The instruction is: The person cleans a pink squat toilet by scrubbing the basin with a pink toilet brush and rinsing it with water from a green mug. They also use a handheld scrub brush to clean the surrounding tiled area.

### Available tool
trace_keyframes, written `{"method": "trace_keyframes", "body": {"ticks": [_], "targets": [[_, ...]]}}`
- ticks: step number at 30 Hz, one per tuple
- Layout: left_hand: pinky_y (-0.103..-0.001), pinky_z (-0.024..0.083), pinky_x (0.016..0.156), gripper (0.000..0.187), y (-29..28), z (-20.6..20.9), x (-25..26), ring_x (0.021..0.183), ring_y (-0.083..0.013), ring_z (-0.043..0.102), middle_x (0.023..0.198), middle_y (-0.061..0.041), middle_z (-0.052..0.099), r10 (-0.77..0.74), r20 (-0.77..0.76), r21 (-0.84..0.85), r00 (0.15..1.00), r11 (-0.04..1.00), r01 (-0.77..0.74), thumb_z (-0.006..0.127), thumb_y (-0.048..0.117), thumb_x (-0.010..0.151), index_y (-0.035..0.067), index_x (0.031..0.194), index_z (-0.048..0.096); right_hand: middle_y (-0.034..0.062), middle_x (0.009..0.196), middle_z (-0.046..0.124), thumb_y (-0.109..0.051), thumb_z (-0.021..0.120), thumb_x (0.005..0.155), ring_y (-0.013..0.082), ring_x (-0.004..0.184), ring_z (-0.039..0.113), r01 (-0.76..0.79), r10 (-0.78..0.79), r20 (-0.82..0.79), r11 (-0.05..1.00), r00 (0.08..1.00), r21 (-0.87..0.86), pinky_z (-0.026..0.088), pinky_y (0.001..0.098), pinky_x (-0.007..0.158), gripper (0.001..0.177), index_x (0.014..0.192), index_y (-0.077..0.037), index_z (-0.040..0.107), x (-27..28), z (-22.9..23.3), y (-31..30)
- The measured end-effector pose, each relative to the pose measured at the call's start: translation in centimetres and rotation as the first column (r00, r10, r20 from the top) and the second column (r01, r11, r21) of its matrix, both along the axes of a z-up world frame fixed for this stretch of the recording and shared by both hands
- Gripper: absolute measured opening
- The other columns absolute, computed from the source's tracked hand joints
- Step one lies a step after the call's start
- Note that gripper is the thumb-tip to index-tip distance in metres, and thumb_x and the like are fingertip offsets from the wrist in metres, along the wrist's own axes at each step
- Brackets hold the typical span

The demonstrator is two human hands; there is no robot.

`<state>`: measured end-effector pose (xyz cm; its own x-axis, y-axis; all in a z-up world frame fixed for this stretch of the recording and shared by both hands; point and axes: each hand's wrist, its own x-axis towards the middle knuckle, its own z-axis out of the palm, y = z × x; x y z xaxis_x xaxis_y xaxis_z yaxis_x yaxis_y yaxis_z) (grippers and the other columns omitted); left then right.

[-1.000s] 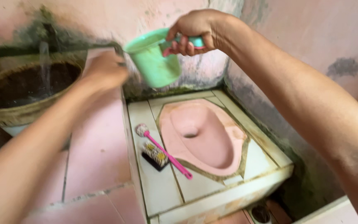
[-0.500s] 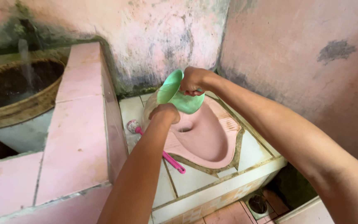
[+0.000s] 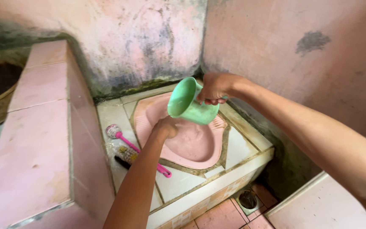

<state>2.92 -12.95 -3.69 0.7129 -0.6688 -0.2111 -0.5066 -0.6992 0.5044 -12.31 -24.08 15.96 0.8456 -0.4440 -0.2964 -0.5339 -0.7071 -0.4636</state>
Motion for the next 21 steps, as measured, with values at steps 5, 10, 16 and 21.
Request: {"method": "trace_keyframes", "body": {"ticks": [5,10,16,21], "targets": [[-0.043,0.049,0.106,0.036,-3.0,-3.1,-0.3,0.128,-0.035,0.061,0.136,-0.022,0.065,-0.106,-0.023,0.001,0.994,0.994,0.106,0.054,0.015,0.096,0.004,0.128,0.067,0.0049,0.06,0.063,-0.025,0.076,0.088,0.0133,0.047,0.052,0.014,-0.025,-0.11,0.995,0.994,-0.1,0.042,0.0302,0.044,0.03,0.071,-0.001,0.07,-2.5,-0.8,-1.9],[-0.046,0.048,0.104,0.035,-5.6,-3.9,-1.0,0.126,-0.0357,0.061,0.134,-0.021,0.065,-0.26,0.01,-0.006,0.965,0.965,0.26,0.052,0.017,0.097,0.005,0.125,0.068,0.0061,0.063,0.066,-0.022,0.076,0.087,0.0139,0.047,0.054,0.059,-0.066,-0.151,0.997,0.986,-0.049,0.042,0.0315,0.042,0.028,0.074,0.002,0.071,-4.1,-1.4,-4.3],[-0.044,0.052,0.102,0.038,-5.0,0.6,-5.8,0.12,-0.0323,0.066,0.129,-0.016,0.069,-0.224,0.014,0.013,0.975,0.975,0.224,0.059,0.036,0.098,0.01,0.121,0.073,0.0101,0.069,0.071,-0.016,0.072,0.087,0.0194,0.047,0.053,0.039,-0.065,-0.169,0.988,0.984,-0.152,0.043,0.0372,0.043,0.019,0.082,0.003,0.075,-6.4,-1.4,-5.1],[-0.044,0.051,0.102,0.034,-7.4,-1.6,-6.8,0.119,-0.0328,0.066,0.128,-0.017,0.069,-0.277,-0.005,-0.078,0.961,0.958,0.276,0.054,0.024,0.096,0.015,0.124,0.072,0.0163,0.078,0.077,-0.017,0.069,0.091,0.0246,0.057,0.066,0.038,-0.147,-0.241,0.914,0.959,-0.405,0.053,0.0393,0.056,0.025,0.089,0.006,0.079,-6.9,-0.7,-4.7]]}}
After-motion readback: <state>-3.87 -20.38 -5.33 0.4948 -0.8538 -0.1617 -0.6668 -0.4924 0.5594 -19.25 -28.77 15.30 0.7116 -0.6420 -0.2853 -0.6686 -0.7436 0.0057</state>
